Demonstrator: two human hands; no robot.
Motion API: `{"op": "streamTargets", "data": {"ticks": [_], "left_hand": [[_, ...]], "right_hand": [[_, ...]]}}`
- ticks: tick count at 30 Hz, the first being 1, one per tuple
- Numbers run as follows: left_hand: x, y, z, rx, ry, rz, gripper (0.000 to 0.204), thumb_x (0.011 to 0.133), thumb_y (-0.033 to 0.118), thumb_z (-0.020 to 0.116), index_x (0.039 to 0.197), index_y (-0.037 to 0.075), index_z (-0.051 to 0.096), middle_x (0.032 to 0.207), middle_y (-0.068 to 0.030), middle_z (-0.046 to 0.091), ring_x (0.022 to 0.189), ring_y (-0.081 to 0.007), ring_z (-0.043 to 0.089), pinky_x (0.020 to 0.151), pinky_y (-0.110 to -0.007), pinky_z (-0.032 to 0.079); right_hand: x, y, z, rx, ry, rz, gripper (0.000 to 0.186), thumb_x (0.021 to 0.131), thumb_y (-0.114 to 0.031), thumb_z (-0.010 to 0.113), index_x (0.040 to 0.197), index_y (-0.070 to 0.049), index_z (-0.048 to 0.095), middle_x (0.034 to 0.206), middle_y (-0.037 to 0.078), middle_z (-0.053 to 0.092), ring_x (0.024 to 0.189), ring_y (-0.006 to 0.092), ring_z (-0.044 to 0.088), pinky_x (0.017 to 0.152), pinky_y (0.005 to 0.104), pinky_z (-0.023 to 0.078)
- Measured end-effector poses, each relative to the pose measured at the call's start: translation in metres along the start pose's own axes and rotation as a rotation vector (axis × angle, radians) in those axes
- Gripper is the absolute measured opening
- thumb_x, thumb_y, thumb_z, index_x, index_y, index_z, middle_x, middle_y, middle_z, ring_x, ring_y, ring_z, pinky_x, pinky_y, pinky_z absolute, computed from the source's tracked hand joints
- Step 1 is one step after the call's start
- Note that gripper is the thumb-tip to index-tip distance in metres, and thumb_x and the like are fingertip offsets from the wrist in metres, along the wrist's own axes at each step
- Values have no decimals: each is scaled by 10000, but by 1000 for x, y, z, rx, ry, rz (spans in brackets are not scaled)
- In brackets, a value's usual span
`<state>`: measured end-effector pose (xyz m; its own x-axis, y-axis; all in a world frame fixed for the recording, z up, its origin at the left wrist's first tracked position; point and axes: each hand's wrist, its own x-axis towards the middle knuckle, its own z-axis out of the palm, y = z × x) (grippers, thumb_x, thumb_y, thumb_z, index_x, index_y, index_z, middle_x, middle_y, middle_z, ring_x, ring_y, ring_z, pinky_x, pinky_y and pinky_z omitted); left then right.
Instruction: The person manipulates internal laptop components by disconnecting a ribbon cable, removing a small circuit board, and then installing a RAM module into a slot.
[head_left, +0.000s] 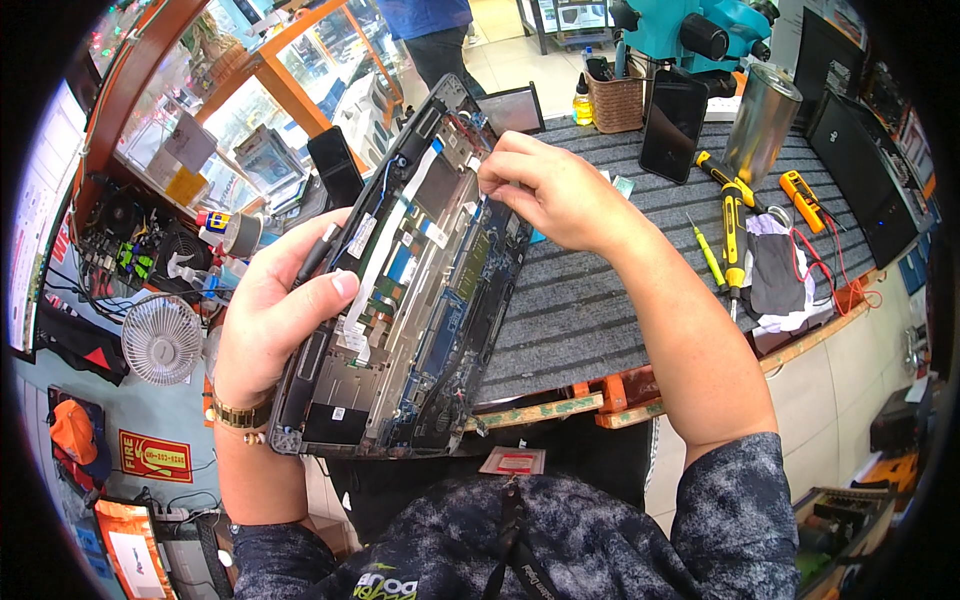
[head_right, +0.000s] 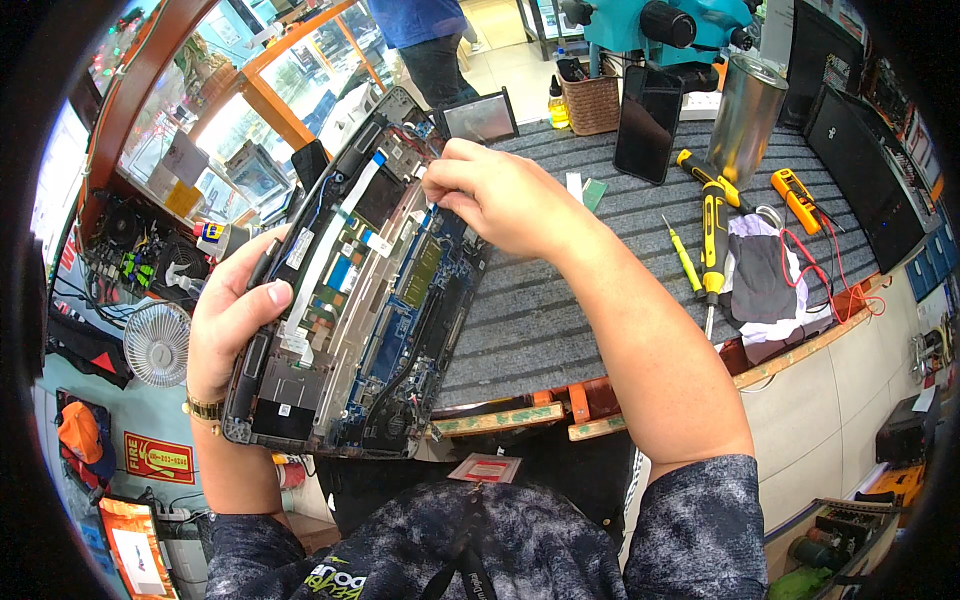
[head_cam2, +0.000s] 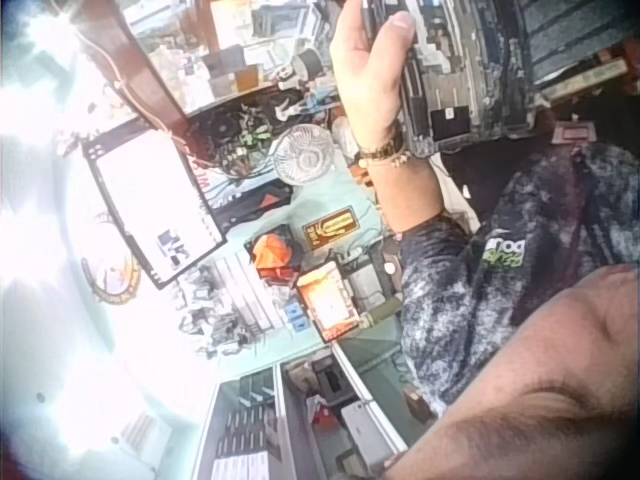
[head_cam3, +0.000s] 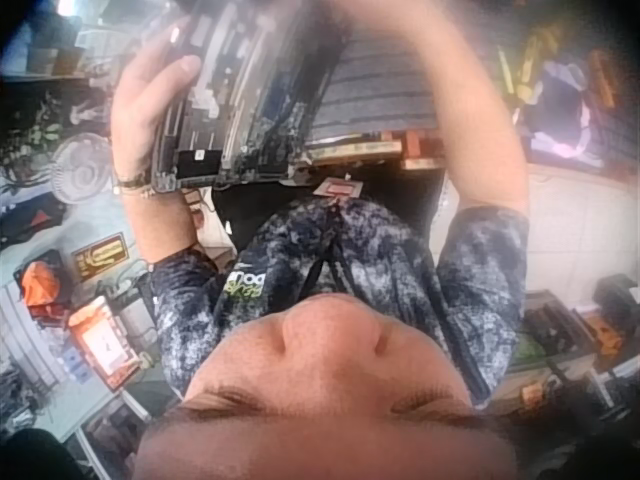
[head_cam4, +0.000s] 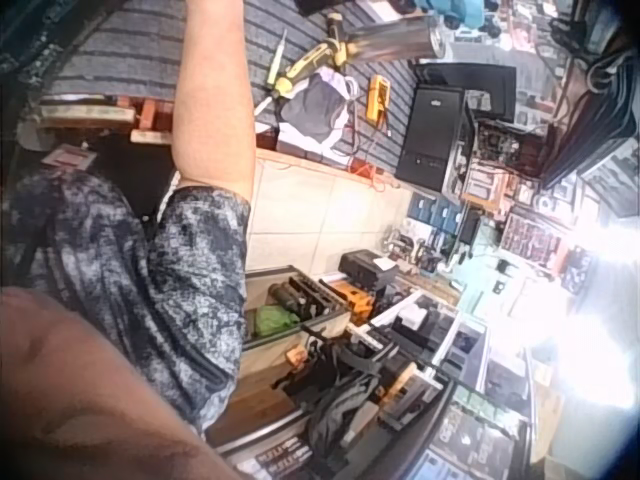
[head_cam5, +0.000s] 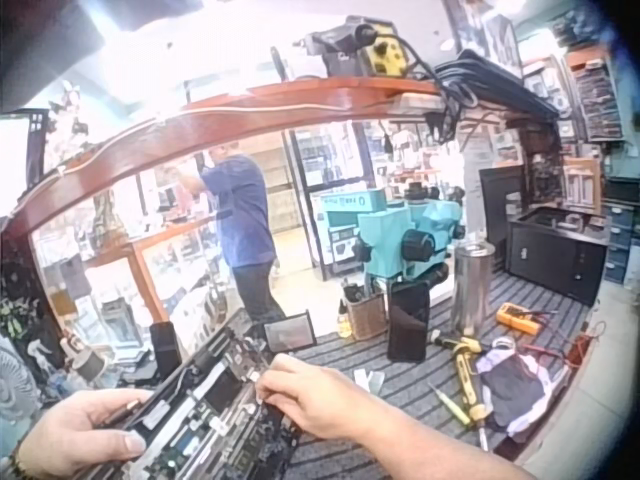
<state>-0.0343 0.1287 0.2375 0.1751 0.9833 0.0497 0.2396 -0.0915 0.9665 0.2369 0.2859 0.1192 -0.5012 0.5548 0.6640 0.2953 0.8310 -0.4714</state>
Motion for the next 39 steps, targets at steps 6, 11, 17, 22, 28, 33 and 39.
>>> {"op": "streamTargets", "data": {"ticks": [6, 11, 17, 22, 28, 33, 39], "left_hand": [[1, 0, 0, -2, -6, 3, 590, 972, 158, 716, 1488, -97, 587, 1260, -94, 748, 1091, -135, 692, 989, -297, 544], [1, 0, 1, -9, 2, 1, 590, 974, 159, 716, 1490, -97, 586, 1263, -94, 747, 1092, -136, 692, 990, -298, 545], [0, -1, 0, -18, 0, -1, 589, 978, 150, 712, 1497, -95, 581, 1272, -95, 745, 1104, -137, 690, 1003, -298, 540], [1, -1, -1, -13, -9, 0, 593, 978, 149, 708, 1502, -95, 575, 1277, -97, 743, 1118, -139, 688, 1019, -299, 532], [0, 1, 2, -24, -6, -8, 589, 976, 149, 702, 1497, -97, 577, 1271, -97, 744, 1104, -138, 692, 1002, -298, 540], [0, 1, 2, -21, 6, -6, 587, 977, 146, 700, 1498, -96, 575, 1269, -99, 746, 1100, -140, 697, 995, -300, 546], [0, 1, 1, -29, -5, -12, 588, 979, 142, 698, 1502, -94, 571, 1274, -103, 747, 1105, -144, 699, 1000, -300, 546]], "right_hand": [[0, -4, 0, -45, 16, 0, 121, 987, -52, 738, 1096, -75, 691, 1081, 77, 650, 987, 313, 709, 843, 411, 574], [0, -7, -1, -82, 1, -12, 130, 992, -72, 729, 1113, -90, 685, 1107, 82, 651, 1008, 350, 718, 849, 448, 582], [1, -11, -1, -199, -45, -22, 164, 1030, -139, 673, 1193, -123, 662, 1177, 121, 650, 1035, 421, 725, 836, 551, 599], [1, -13, -2, -203, -39, -32, 160, 1042, -155, 658, 1200, -126, 658, 1186, 125, 649, 1050, 431, 723, 855, 554, 599], [1, -11, -4, -200, -57, -19, 138, 1044, -165, 664, 1177, -130, 670, 1165, 122, 644, 1036, 419, 726, 844, 542, 587], [1, -10, -3, -224, -42, -42, 135, 1039, -165, 668, 1173, -146, 677, 1143, 118, 639, 1006, 410, 728, 826, 540, 587], [1, -7, -2, -284, -9, -90, 160, 1002, -152, 705, 1162, -160, 696, 1122, 95, 647, 984, 382, 731, 809, 518, 596]]}}
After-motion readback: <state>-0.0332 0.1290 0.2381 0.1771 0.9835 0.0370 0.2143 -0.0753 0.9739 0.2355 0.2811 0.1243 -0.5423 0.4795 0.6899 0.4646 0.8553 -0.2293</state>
